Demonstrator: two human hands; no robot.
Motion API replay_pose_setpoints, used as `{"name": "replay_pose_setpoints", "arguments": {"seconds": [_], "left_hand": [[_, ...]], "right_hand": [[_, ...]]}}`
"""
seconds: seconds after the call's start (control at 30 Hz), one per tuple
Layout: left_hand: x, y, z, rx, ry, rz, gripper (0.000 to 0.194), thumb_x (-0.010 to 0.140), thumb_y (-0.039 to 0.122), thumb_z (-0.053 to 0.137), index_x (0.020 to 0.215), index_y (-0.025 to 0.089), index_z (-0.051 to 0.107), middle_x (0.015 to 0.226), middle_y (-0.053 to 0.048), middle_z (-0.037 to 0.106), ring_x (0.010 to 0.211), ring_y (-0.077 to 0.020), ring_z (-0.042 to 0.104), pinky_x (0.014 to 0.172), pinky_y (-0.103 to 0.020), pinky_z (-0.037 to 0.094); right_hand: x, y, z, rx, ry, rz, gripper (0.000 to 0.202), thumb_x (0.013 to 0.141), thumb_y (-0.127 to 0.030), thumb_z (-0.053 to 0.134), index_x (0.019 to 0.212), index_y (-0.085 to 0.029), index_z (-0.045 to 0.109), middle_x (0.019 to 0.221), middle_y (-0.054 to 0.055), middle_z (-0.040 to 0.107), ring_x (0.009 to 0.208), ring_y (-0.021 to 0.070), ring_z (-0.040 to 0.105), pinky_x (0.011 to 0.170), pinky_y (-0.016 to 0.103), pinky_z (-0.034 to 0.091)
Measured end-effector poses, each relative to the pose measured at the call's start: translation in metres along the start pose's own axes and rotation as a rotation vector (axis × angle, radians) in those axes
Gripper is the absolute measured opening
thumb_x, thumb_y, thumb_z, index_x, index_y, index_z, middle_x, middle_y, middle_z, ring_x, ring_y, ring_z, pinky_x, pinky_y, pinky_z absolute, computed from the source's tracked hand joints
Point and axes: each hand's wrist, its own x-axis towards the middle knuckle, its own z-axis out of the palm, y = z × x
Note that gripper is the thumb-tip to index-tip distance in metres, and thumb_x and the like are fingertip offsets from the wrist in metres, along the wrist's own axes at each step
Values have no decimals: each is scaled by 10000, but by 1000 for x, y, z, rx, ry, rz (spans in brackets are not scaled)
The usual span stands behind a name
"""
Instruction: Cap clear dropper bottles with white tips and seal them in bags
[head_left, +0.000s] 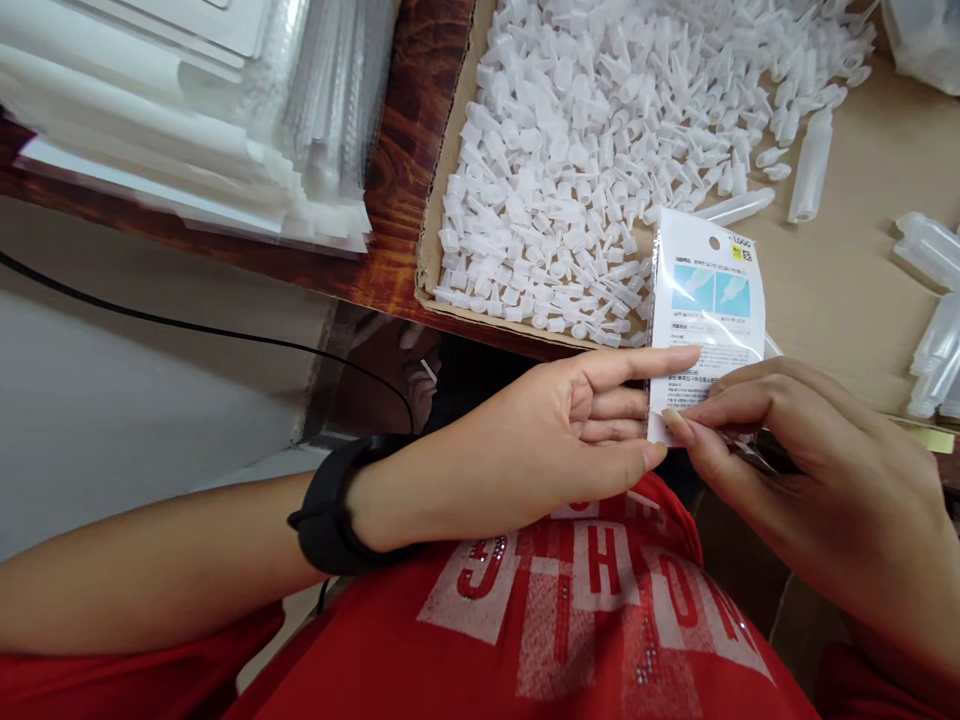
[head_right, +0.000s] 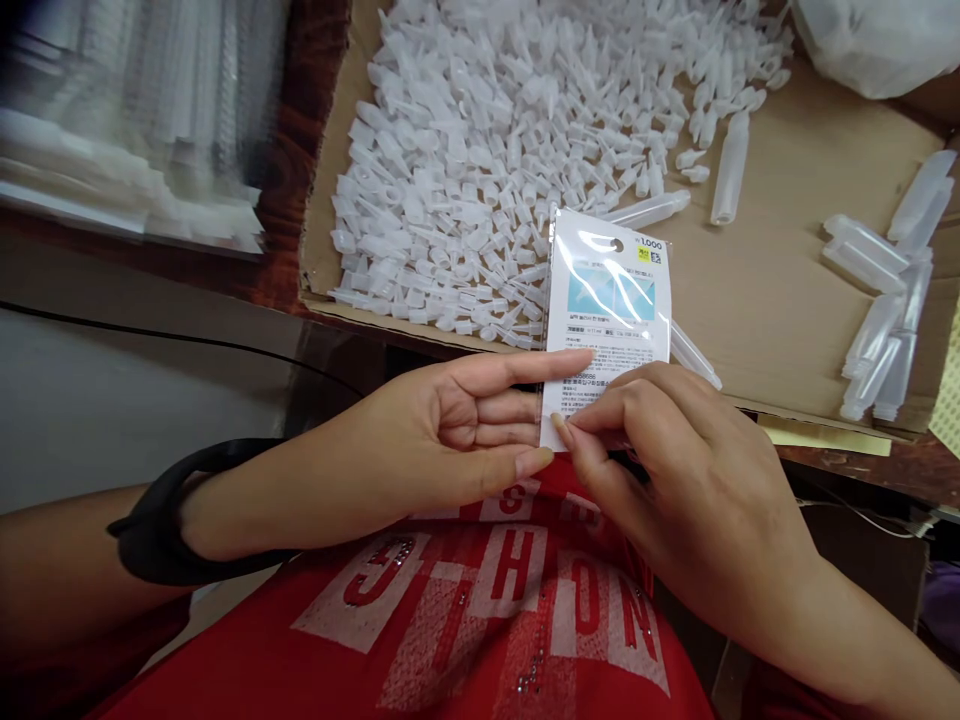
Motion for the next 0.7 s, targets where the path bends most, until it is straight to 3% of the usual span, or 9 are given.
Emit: {"name": "replay_pose_setpoints", "arguments": {"seconds": [0.1,0.3,0.53,0.7], "left_hand": [[1,-2,3,-90,-39,-55,648,961,49,713,1569,239,591,1147,-43,828,1005,-73,765,893,-142,557],[2,-2,4,-86,-35,-22,607,1001,24,651,1577,195,563,1101,-28,843,949,-43,762,840,-106,538],[3,-6,5,-115,-48,18,581,1013,59,671,1573,160,556,1143,-56,856,1250,-153,753,1055,-213,558],[2,-9,4,-116,-51,32,585,1019,21,634,1580,162,550,1194,-51,850,1300,-153,730,1057,-184,551]], "right_hand": [[0,0,0,-3,-5,-5,102,1040,-227,661,943,-205,640,905,25,735,817,147,705,746,299,507],[1,0,2,8,-2,3,114,1047,-238,654,938,-206,645,910,32,740,818,153,704,742,312,505],[1,0,3,-1,-2,8,106,1040,-241,666,941,-203,658,891,30,729,812,160,702,734,320,502],[1,1,2,7,-27,28,86,1022,-229,682,942,-204,663,889,26,708,813,159,687,732,316,498]]}}
